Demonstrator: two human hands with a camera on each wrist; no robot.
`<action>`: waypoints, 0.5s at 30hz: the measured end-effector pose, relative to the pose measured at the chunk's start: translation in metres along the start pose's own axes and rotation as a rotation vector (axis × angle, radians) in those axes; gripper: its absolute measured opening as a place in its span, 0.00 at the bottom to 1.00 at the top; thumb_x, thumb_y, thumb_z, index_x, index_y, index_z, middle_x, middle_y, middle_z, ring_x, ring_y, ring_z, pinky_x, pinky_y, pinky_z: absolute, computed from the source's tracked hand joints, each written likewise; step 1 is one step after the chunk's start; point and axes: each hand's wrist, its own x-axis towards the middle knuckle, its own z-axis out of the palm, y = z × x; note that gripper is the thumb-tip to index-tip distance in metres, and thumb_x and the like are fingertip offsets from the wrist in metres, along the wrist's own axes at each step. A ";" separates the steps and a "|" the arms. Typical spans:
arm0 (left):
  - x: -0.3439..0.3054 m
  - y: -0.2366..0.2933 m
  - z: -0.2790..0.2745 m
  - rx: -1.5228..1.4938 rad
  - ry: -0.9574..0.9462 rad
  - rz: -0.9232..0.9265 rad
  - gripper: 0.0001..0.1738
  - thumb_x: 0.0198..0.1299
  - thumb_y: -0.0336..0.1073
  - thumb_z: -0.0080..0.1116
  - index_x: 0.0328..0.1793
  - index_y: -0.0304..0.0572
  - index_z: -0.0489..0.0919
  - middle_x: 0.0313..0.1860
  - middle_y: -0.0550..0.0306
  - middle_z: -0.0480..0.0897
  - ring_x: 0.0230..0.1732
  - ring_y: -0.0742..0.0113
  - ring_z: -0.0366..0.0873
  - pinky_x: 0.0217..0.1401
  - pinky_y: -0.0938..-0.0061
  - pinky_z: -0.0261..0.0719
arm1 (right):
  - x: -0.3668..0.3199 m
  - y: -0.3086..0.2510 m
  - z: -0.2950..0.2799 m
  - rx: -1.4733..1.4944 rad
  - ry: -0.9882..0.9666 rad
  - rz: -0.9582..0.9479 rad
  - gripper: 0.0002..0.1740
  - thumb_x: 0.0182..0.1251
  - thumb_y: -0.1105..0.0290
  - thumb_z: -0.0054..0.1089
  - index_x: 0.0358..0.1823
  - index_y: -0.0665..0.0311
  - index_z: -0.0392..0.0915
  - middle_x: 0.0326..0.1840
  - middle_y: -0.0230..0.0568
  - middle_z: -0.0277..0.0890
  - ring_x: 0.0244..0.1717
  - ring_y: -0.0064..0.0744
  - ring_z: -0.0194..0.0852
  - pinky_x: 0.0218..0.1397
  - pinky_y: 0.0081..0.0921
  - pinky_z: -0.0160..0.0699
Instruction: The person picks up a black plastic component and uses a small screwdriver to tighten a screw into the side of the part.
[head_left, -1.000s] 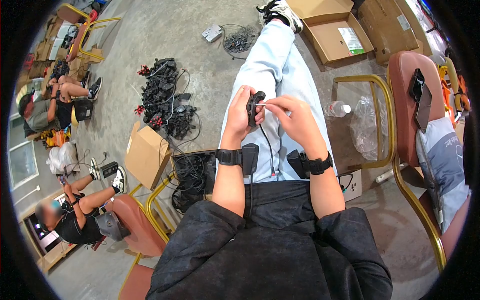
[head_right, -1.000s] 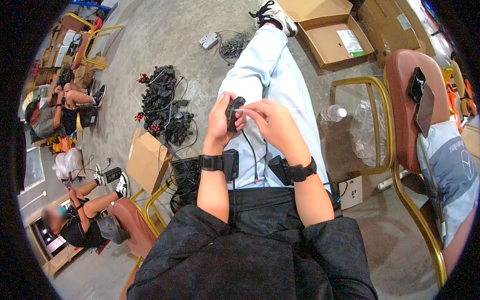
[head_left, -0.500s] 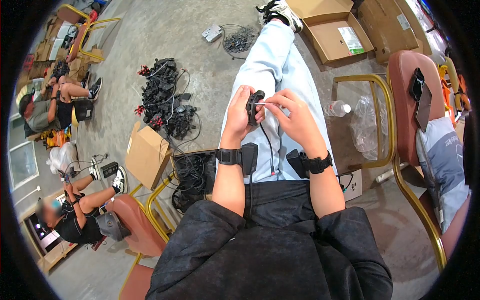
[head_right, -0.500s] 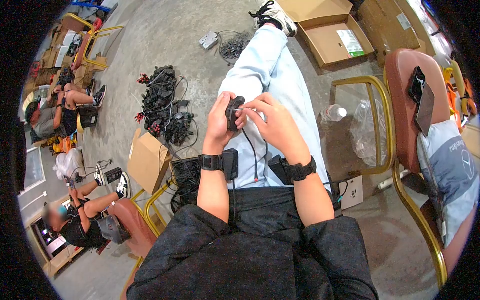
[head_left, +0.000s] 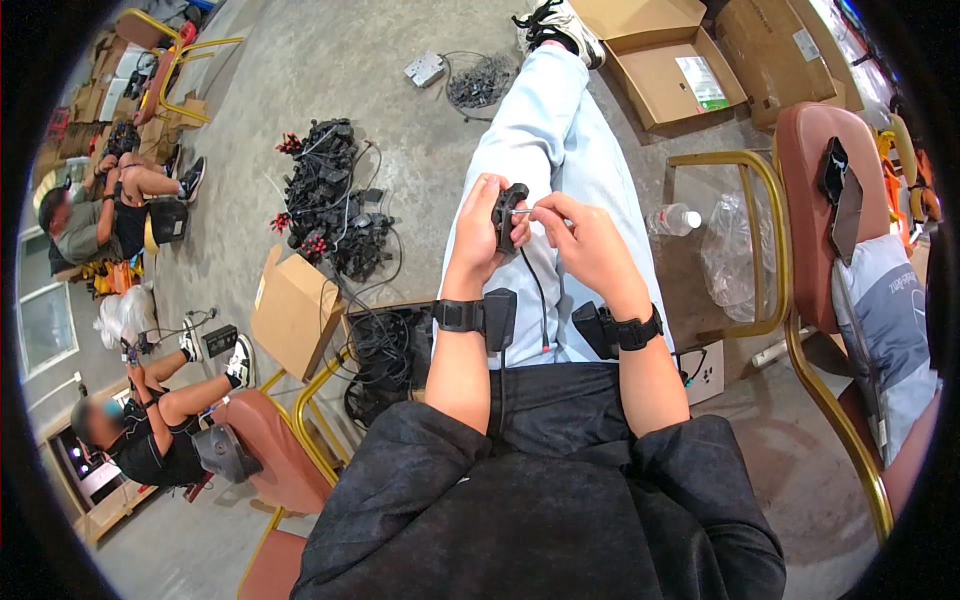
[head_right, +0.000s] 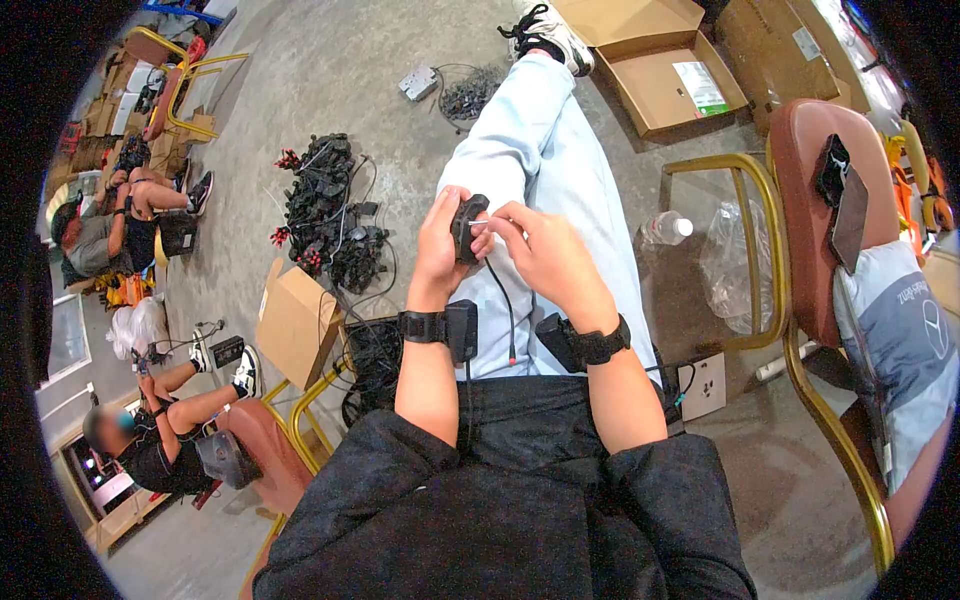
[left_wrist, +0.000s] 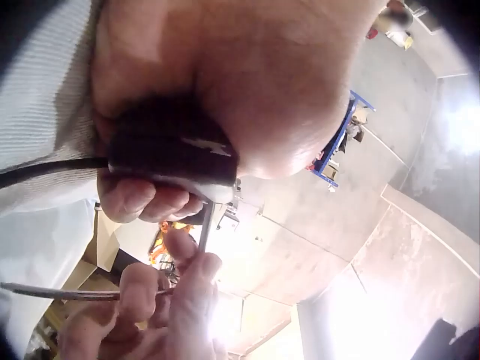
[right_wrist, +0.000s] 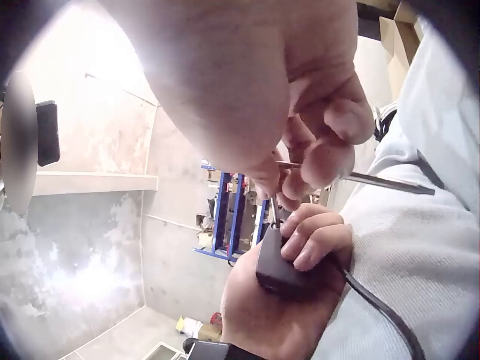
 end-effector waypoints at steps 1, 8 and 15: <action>0.000 0.000 0.000 -0.046 -0.002 0.004 0.12 0.72 0.44 0.35 0.43 0.44 0.64 0.24 0.54 0.70 0.17 0.69 0.65 0.20 0.75 0.66 | 0.000 0.001 0.001 0.003 0.019 0.009 0.09 0.66 0.67 0.52 0.37 0.65 0.77 0.24 0.52 0.77 0.25 0.49 0.76 0.30 0.36 0.72; 0.001 -0.001 -0.001 -0.046 -0.016 0.016 0.12 0.72 0.43 0.35 0.43 0.44 0.64 0.23 0.54 0.69 0.17 0.70 0.64 0.20 0.75 0.66 | 0.000 -0.004 -0.003 -0.017 0.001 -0.028 0.07 0.65 0.69 0.54 0.39 0.63 0.79 0.33 0.46 0.76 0.30 0.41 0.76 0.34 0.31 0.73; 0.001 0.000 0.000 -0.016 0.023 0.006 0.12 0.72 0.43 0.35 0.44 0.44 0.64 0.23 0.54 0.70 0.16 0.69 0.64 0.20 0.74 0.66 | 0.000 0.004 0.002 -0.165 0.156 -0.314 0.07 0.58 0.72 0.61 0.38 0.61 0.80 0.44 0.42 0.73 0.39 0.42 0.75 0.43 0.31 0.74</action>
